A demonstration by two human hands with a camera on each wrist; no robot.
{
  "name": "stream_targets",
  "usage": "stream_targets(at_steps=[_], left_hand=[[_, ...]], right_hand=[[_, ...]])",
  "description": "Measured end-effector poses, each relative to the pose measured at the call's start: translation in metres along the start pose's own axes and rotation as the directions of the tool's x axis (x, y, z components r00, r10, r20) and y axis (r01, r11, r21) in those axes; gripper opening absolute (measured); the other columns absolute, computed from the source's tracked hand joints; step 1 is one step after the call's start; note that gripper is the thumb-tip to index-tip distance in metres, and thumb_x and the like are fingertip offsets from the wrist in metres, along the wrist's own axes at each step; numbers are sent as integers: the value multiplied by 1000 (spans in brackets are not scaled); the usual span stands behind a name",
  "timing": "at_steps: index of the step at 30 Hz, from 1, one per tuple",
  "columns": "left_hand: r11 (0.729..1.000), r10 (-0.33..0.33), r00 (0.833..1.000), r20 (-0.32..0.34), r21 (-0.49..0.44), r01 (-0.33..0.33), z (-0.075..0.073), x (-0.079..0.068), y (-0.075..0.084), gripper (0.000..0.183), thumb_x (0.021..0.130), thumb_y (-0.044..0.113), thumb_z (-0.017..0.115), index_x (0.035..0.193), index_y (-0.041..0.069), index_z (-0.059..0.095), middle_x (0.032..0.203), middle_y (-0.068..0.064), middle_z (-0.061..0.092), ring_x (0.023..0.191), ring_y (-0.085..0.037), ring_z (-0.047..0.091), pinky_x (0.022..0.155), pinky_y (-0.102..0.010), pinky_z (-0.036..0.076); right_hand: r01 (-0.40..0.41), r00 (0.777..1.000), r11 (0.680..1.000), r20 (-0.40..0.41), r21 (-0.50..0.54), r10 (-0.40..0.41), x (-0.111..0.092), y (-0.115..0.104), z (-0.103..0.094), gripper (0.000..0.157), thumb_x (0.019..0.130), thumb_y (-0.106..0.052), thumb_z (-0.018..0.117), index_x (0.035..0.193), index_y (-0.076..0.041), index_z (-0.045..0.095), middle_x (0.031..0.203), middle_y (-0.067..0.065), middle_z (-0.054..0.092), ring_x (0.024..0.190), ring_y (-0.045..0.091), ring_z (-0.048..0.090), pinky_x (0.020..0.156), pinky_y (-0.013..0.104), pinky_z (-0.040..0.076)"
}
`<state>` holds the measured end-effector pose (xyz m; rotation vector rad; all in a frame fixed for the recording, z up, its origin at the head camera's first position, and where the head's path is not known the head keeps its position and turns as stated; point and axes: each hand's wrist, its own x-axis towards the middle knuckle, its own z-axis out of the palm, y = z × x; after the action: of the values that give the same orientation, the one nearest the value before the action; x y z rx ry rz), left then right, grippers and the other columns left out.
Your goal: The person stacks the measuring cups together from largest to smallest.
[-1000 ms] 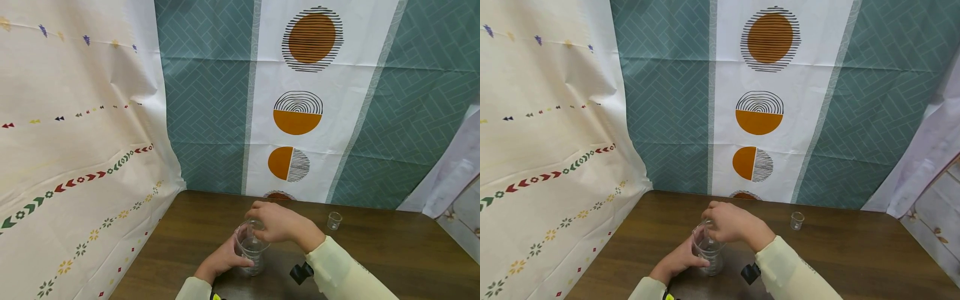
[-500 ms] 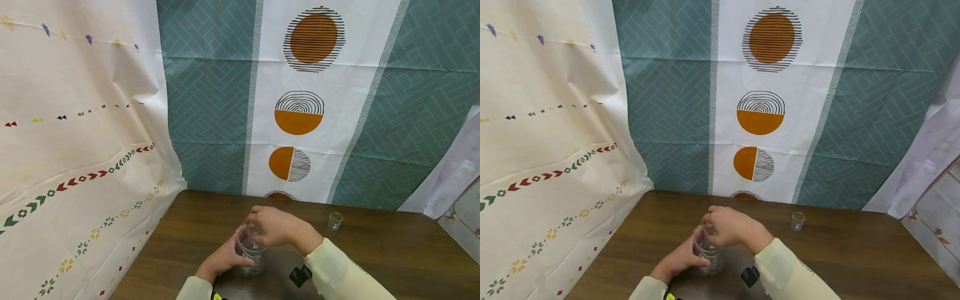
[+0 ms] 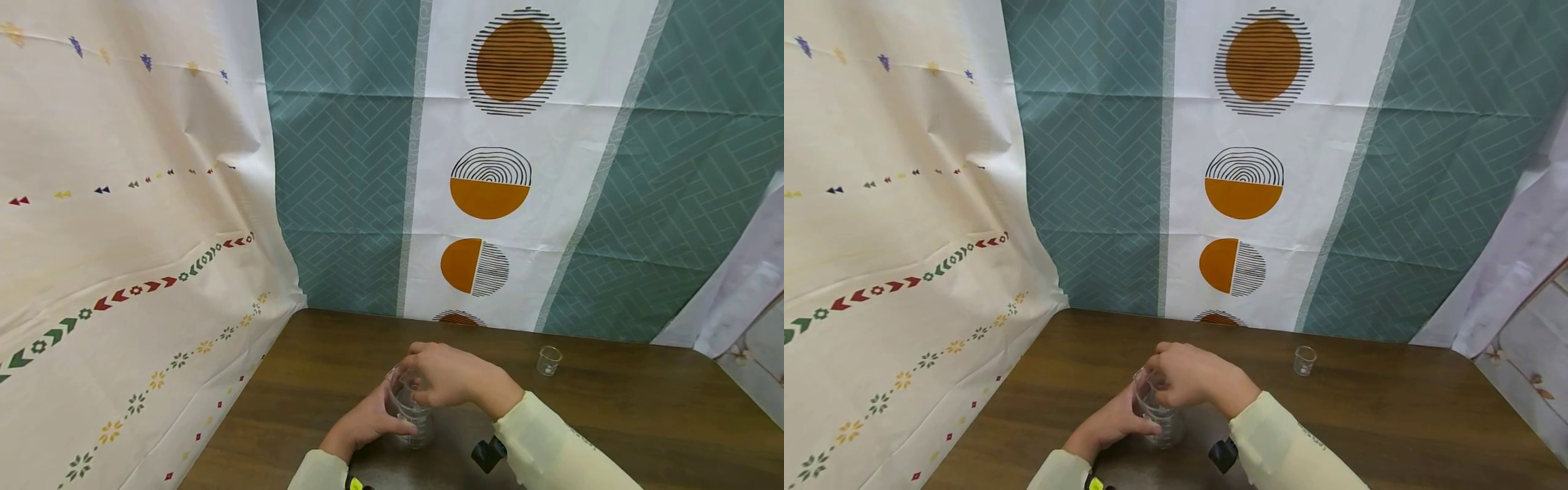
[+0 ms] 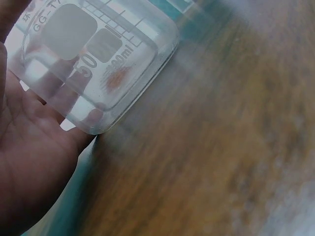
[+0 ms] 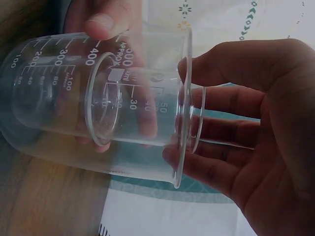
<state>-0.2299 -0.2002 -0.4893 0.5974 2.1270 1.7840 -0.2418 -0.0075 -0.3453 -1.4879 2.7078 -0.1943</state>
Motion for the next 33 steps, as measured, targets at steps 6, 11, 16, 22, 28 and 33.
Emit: stream_targets(at_steps=[6, 11, 16, 22, 28, 33], left_hand=[[1000, -6, 1000, 1, -4, 6, -1, 1, -1, 110, 77, 24, 81, 156, 22, 4, 163, 0, 11, 145, -26, 23, 117, -56, 19], [1000, -13, 1000, 2, -9, 13, -1, 0, -1, 109, 77, 24, 81, 156, 22, 5, 162, 0, 15, 139, -24, 32, 116, -53, 25], [1000, -21, 1000, 3, -6, 21, -1, 0, 1, 108, 78, 23, 80, 156, 22, 6, 162, -1, 14, 141, -24, 30, 116, -55, 23], [1000, -15, 1000, 12, -22, 15, -1, 0, 1, 106, 78, 22, 80, 155, 24, 9, 159, 1, 22, 140, -23, 33, 116, -52, 26], [999, -24, 1000, 9, -23, 24, -1, 0, 0, 102, 77, 23, 81, 154, 22, 14, 153, 1, 33, 135, -20, 38, 112, -43, 34], [999, -24, 1000, 13, -29, 25, -1, 1, -1, 102, 78, 23, 81, 154, 22, 14, 152, 1, 35, 133, -19, 40, 111, -40, 36]], right_hand=[[7, 1000, 1000, 4, -7, -7, 1, 1, 3, 38, 81, -25, 69, 118, -19, 69, 99, -5, 60, 78, 3, 49, 71, 20, 48], [3, 1000, 1000, 16, -17, -3, 2, 1, 4, 37, 82, -27, 69, 118, -20, 68, 100, -6, 59, 79, 3, 50, 73, 22, 49], [11, 1000, 1000, 20, -14, -10, 1, 2, 5, 37, 82, -26, 70, 118, -19, 68, 99, -6, 59, 79, 3, 49, 72, 20, 48], [19, 999, 1000, 27, -14, -18, 2, 3, 7, 36, 81, -25, 71, 116, -19, 69, 99, -5, 60, 80, 3, 49, 71, 21, 48], [12, 999, 1000, 46, -11, -12, 6, 2, 8, 36, 78, -23, 74, 114, -18, 70, 98, -6, 61, 81, 3, 49, 72, 21, 48], [-3, 998, 1000, 62, -19, 4, 9, 1, 10, 36, 78, -22, 76, 113, -20, 71, 100, -8, 63, 86, 3, 53, 77, 22, 51]])
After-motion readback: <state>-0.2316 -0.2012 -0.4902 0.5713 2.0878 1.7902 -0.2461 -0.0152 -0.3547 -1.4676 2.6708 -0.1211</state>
